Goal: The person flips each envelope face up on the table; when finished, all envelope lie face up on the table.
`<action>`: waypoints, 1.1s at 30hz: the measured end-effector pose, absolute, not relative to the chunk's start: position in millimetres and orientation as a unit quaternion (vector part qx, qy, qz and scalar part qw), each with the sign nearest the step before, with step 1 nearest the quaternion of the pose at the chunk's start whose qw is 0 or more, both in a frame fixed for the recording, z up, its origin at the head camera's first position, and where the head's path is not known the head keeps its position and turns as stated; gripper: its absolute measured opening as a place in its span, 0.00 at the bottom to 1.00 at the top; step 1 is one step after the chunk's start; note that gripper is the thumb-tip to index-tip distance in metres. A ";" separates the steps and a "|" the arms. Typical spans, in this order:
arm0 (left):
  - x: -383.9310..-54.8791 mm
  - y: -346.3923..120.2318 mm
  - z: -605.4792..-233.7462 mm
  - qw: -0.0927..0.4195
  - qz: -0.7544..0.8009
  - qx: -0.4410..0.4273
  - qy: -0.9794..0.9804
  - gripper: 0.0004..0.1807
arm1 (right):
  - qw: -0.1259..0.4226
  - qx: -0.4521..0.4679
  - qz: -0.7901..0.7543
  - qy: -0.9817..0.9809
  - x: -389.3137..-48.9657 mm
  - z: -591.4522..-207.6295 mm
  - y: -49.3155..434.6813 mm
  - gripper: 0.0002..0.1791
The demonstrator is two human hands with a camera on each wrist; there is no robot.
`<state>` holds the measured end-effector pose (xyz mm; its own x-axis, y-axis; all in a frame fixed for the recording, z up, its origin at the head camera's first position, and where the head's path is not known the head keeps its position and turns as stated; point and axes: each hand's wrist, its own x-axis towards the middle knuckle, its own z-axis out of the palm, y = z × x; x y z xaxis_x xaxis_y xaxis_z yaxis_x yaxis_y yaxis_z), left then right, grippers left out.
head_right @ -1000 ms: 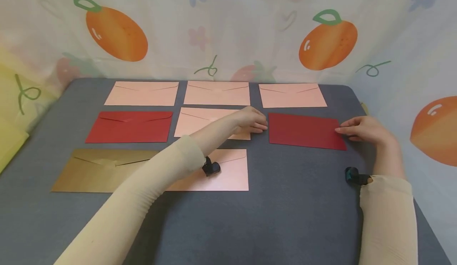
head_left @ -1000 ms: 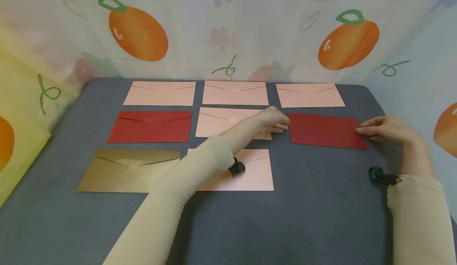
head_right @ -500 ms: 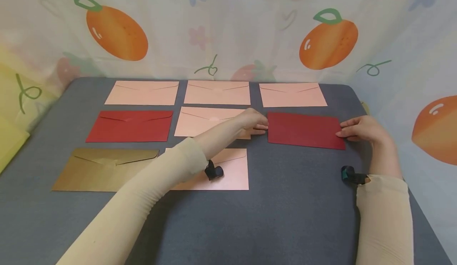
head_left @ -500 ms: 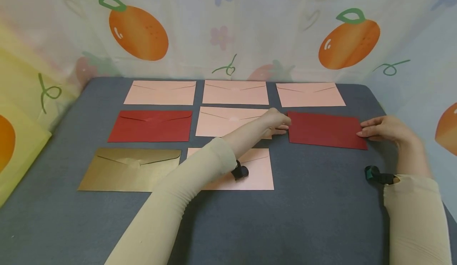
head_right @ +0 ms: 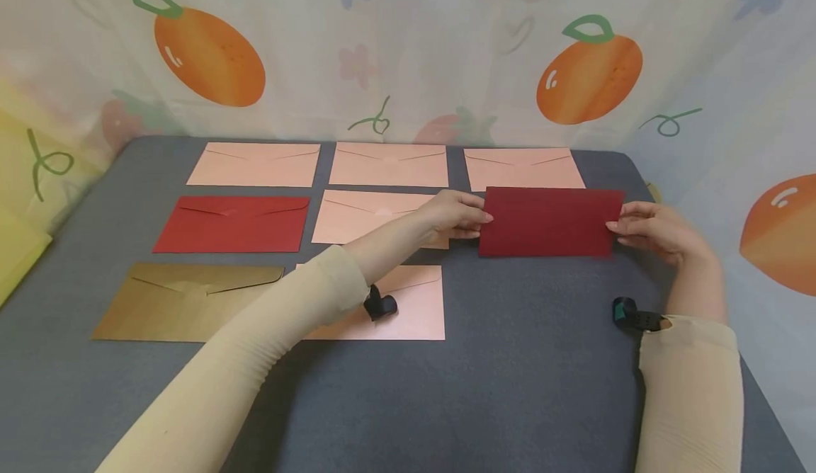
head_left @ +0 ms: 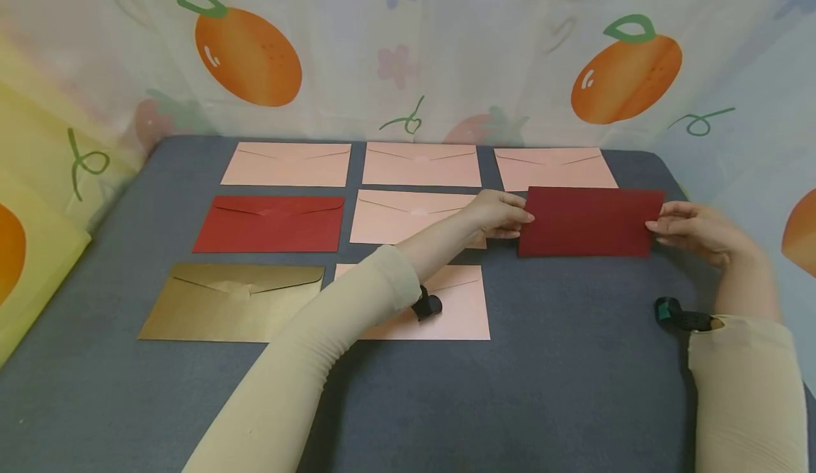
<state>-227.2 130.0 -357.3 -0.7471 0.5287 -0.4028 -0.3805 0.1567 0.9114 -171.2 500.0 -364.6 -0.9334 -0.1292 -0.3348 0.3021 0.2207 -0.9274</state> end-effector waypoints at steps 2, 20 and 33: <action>-227.1 127.9 -355.3 0.342 0.642 0.070 0.683 0.23 | 0.165 0.048 -0.632 0.756 -168.8 -365.0 501.1 0.11; -223.8 124.4 -352.7 0.329 0.708 0.023 0.625 0.14 | 0.191 -0.111 -0.741 0.634 -161.7 -369.8 501.5 0.26; -226.0 121.4 -364.3 0.318 0.670 0.028 0.671 0.29 | 0.180 -0.019 -0.502 0.846 -164.6 -370.8 492.4 0.34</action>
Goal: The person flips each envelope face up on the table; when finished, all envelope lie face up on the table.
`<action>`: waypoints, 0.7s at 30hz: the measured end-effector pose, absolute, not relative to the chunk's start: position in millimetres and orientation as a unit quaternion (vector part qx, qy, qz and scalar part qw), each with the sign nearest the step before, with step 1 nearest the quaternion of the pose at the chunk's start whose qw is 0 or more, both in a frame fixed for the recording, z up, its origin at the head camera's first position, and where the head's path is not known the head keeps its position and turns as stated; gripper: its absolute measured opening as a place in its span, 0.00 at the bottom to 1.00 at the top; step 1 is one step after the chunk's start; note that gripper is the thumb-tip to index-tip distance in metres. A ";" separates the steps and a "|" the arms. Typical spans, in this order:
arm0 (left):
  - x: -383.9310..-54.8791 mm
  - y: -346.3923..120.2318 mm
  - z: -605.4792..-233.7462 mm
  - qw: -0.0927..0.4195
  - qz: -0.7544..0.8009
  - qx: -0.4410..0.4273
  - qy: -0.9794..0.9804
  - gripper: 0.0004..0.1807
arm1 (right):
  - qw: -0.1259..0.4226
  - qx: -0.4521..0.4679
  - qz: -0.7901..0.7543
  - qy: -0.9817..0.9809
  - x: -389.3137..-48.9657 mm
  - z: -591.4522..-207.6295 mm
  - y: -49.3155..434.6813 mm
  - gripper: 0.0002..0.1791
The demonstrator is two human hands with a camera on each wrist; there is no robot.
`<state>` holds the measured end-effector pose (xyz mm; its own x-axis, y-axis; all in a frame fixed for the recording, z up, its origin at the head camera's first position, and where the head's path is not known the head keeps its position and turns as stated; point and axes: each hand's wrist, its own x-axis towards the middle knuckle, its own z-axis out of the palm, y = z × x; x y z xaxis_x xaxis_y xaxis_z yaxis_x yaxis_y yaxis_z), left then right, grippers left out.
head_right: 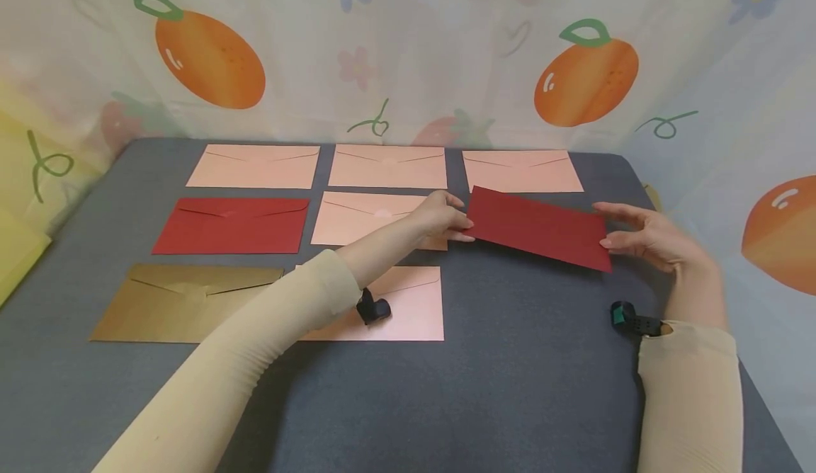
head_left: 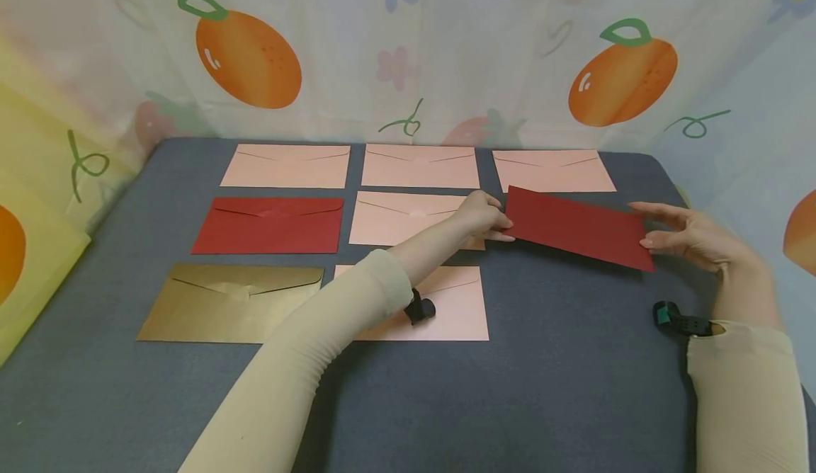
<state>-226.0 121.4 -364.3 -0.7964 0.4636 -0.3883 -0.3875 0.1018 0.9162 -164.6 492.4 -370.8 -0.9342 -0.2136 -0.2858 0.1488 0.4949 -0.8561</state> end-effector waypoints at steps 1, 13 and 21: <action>-226.6 121.3 -364.7 0.315 0.665 0.029 0.676 0.28 | 0.187 -0.027 -0.504 0.843 -164.7 -370.4 491.2 0.33; -228.6 123.8 -357.1 0.289 0.747 0.021 0.598 0.09 | 0.280 -0.093 -0.659 0.692 -170.6 -363.3 483.5 0.25; -217.4 136.7 -348.9 0.319 0.802 0.048 0.503 0.06 | 0.285 -0.160 -0.743 0.584 -171.9 -360.8 467.1 0.19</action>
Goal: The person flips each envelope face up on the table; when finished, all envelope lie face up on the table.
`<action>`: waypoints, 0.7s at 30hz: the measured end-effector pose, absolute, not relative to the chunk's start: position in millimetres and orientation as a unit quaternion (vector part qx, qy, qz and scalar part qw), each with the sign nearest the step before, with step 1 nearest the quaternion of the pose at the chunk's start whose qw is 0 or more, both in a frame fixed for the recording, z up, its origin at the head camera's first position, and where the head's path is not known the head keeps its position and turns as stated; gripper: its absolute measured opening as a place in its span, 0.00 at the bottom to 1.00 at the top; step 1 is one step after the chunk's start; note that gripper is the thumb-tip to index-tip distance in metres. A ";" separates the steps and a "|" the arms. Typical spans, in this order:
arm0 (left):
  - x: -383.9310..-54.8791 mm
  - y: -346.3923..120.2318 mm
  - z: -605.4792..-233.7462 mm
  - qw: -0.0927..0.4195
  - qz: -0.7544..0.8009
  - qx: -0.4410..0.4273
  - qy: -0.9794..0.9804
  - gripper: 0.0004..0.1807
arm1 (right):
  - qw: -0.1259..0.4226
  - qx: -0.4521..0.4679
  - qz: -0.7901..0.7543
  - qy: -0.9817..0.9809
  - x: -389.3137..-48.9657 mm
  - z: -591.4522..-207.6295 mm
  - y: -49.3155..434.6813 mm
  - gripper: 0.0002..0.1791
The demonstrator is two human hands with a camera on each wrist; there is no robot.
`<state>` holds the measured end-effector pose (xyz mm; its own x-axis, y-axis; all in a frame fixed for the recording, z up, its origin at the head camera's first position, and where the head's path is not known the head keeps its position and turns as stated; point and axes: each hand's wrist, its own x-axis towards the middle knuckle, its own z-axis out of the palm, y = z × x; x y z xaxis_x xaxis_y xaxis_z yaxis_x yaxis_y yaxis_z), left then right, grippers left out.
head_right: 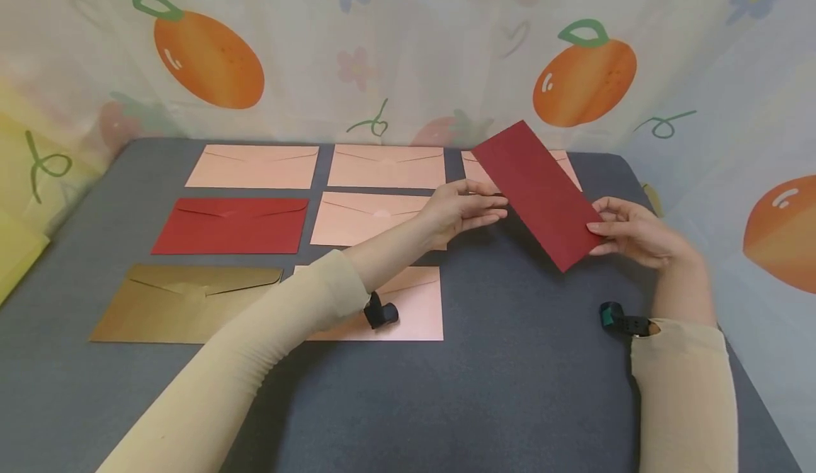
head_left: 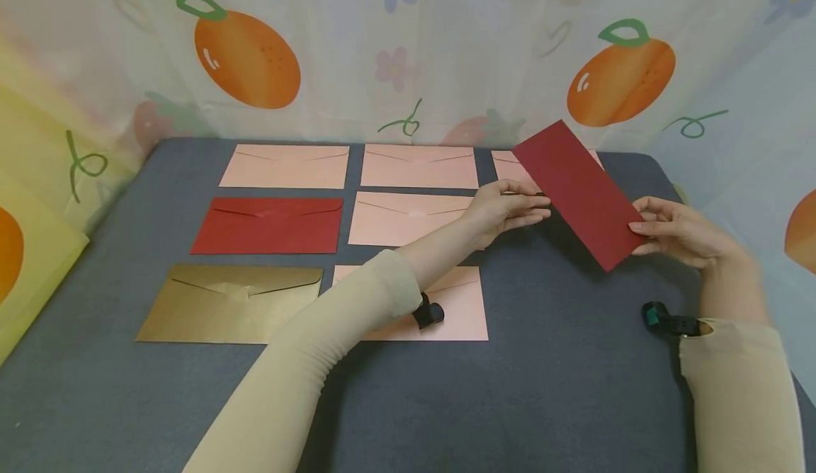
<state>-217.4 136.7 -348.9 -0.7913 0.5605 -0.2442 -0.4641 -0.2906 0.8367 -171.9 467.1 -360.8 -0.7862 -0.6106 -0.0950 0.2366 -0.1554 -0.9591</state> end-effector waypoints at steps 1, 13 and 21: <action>-215.7 137.9 -349.5 0.321 0.799 0.047 0.507 0.07 | 0.289 -0.168 -0.740 0.583 -172.3 -360.1 463.7 0.18; -209.3 136.7 -355.8 0.348 0.711 0.040 0.610 0.10 | 0.289 -0.211 -0.720 0.594 -175.6 -354.3 437.4 0.17; -210.2 141.7 -358.6 0.323 0.714 0.029 0.621 0.15 | 0.329 -0.207 -0.662 0.641 -177.9 -356.2 426.1 0.17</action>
<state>-210.2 141.7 -358.6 -0.7897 0.4967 -0.3601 -0.4256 -0.0208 0.9047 -177.9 426.1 -356.2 -0.6982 -0.7004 -0.1484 0.1701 0.0391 -0.9846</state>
